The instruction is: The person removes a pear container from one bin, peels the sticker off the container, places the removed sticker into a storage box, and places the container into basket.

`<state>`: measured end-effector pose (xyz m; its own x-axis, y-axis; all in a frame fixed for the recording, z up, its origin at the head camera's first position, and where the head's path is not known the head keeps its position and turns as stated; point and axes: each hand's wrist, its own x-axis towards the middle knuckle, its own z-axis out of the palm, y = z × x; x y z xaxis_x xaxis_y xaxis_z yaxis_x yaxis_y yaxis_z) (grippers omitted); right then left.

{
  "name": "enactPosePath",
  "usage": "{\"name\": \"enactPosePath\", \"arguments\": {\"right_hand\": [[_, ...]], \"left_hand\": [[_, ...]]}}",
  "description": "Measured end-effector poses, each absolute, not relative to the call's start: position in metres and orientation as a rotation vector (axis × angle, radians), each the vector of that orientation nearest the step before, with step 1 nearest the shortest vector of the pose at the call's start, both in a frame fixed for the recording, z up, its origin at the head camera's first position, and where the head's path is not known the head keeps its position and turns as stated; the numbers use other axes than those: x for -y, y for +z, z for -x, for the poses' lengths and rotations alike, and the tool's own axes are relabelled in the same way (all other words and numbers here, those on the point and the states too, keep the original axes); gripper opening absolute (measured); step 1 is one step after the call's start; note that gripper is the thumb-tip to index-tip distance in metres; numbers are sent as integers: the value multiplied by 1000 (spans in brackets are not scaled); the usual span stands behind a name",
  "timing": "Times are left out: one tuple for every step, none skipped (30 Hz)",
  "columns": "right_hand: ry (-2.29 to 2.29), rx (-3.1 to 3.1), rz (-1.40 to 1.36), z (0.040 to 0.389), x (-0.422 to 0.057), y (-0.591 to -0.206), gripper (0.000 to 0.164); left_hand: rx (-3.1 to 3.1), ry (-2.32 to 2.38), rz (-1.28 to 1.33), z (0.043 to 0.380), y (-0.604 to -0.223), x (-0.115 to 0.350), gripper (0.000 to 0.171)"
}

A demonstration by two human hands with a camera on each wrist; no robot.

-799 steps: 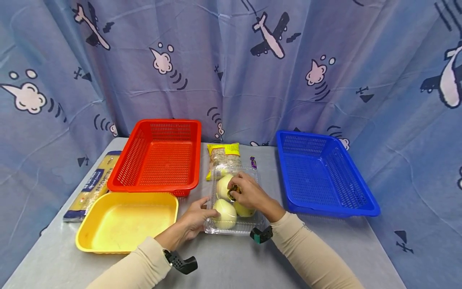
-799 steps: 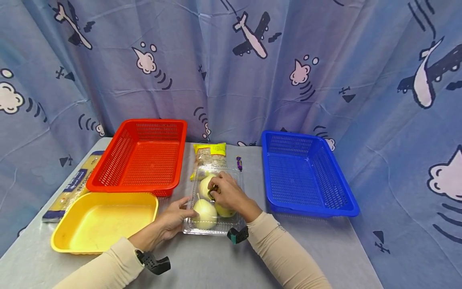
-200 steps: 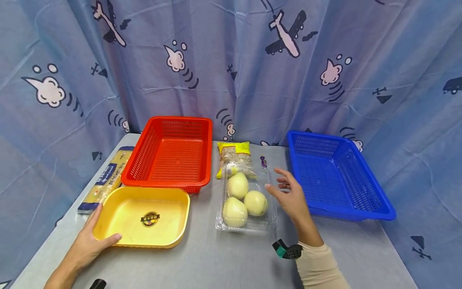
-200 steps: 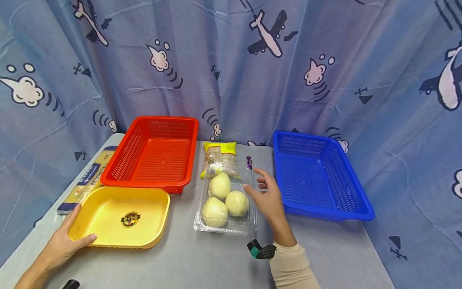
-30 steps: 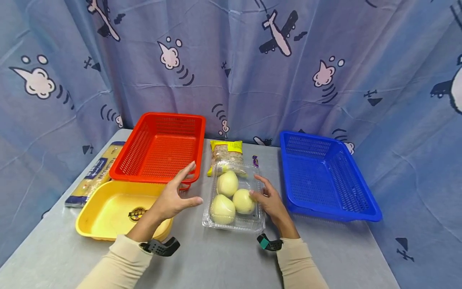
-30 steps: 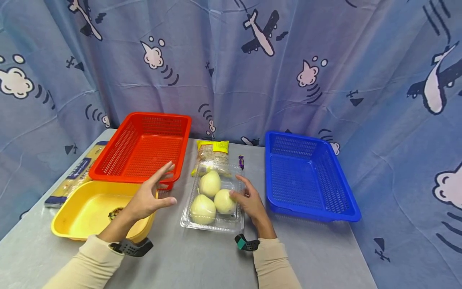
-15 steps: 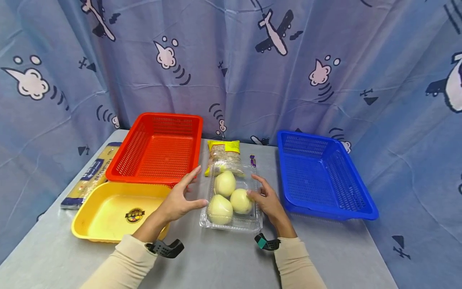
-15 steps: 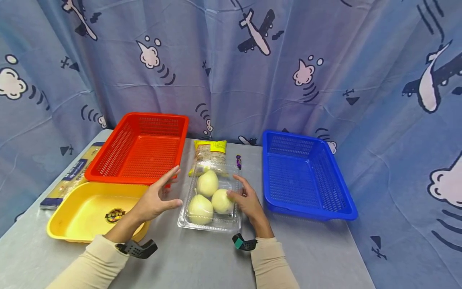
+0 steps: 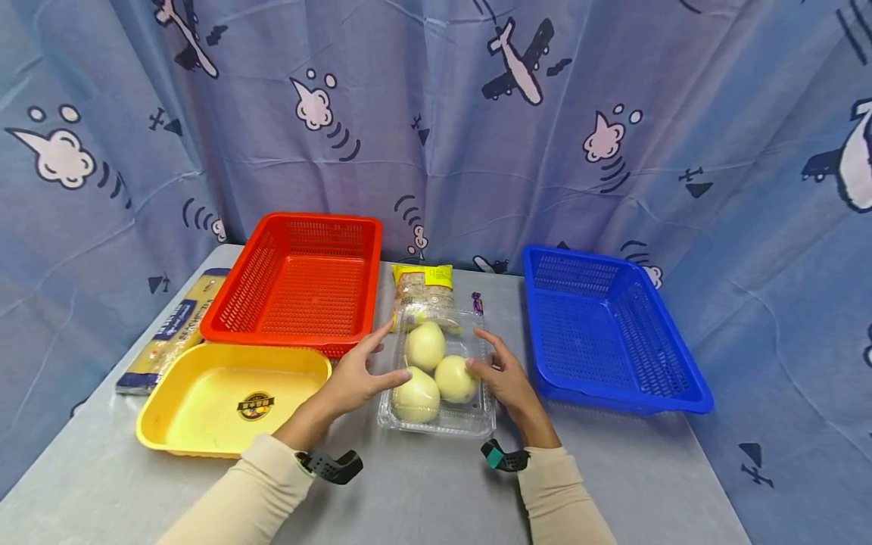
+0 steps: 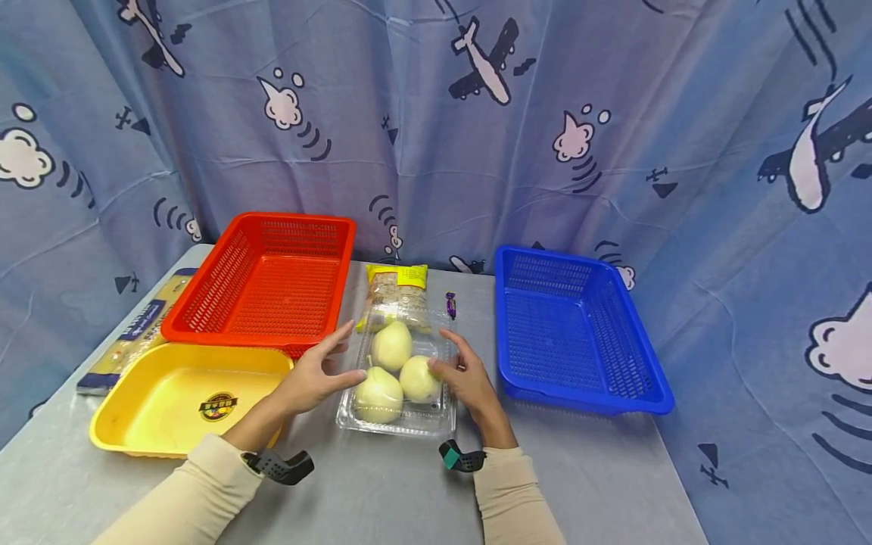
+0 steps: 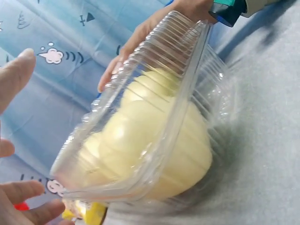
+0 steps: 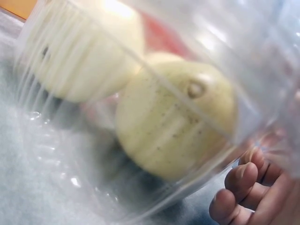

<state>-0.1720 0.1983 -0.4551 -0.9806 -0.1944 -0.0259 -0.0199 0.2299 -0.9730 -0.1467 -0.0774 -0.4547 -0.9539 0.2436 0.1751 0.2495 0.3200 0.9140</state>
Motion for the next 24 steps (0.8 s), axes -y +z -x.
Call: {"name": "enactPosePath", "arguments": {"right_hand": [[-1855, -2349, 207, 173, -198, -455, 61], [-1854, -2349, 206, 173, -198, -455, 61], [-1854, -2348, 206, 173, -198, -455, 60], [-1853, -2346, 206, 173, -198, -455, 60], [-1851, -2345, 209, 174, -197, -456, 60], [-1849, -2342, 213, 174, -197, -456, 60], [-1848, -2339, 217, 174, -197, -456, 61], [-1846, -2336, 222, 174, -197, -457, 61], [-1846, -2331, 228, 174, -196, -457, 61], [-1843, -2330, 233, 174, -196, -457, 61], [-1841, -2329, 238, 174, -196, -456, 62], [-1838, -2329, 242, 174, -197, -456, 62], [-1833, -2330, 244, 174, -197, -456, 62], [-1829, -2332, 246, 174, -197, -455, 63], [-1824, -2337, 248, 173, -198, -455, 63], [-1820, -2341, 247, 173, -199, -454, 63], [-1814, -2346, 247, 172, -199, -453, 63], [-1805, -2352, 250, 172, -200, -453, 64], [-1794, -2359, 253, 171, -200, -452, 64], [-1780, -2367, 257, 171, -200, -451, 65], [-1766, -2374, 260, 171, -201, -450, 65], [-1750, -2380, 262, 171, -201, -449, 66], [-1731, -2387, 268, 171, -201, -449, 67], [-1715, -2391, 274, 171, -200, -448, 68]], "left_hand": [[2562, -1759, 466, 148, -456, 76, 89], [2579, -1741, 459, 149, -457, 75, 89], [2592, -1723, 458, 151, -458, 75, 89], [2599, -1711, 466, 152, -459, 74, 89], [2606, -1698, 471, 154, -461, 73, 89], [2612, -1686, 471, 155, -462, 73, 89], [2618, -1675, 464, 156, -462, 72, 89], [2625, -1660, 455, 156, -463, 72, 90], [2627, -1655, 447, 157, -463, 71, 90], [2630, -1649, 434, 158, -464, 71, 90], [2633, -1644, 423, 159, -464, 70, 90], [2639, -1642, 411, 159, -465, 70, 90], [2647, -1639, 403, 160, -466, 69, 91], [2656, -1634, 402, 161, -466, 68, 91], [2666, -1628, 402, 162, -466, 67, 91], [2681, -1622, 397, 163, -466, 66, 91], [2699, -1613, 394, 164, -466, 65, 91], [2714, -1603, 389, 165, -466, 65, 91], [2730, -1584, 385, 166, -466, 64, 91], [2745, -1569, 380, 166, -466, 63, 90], [2759, -1550, 370, 167, -466, 63, 90], [2771, -1531, 364, 167, -466, 63, 90], [2783, -1511, 360, 168, -467, 63, 90], [2793, -1490, 357, 169, -467, 63, 89]]}}
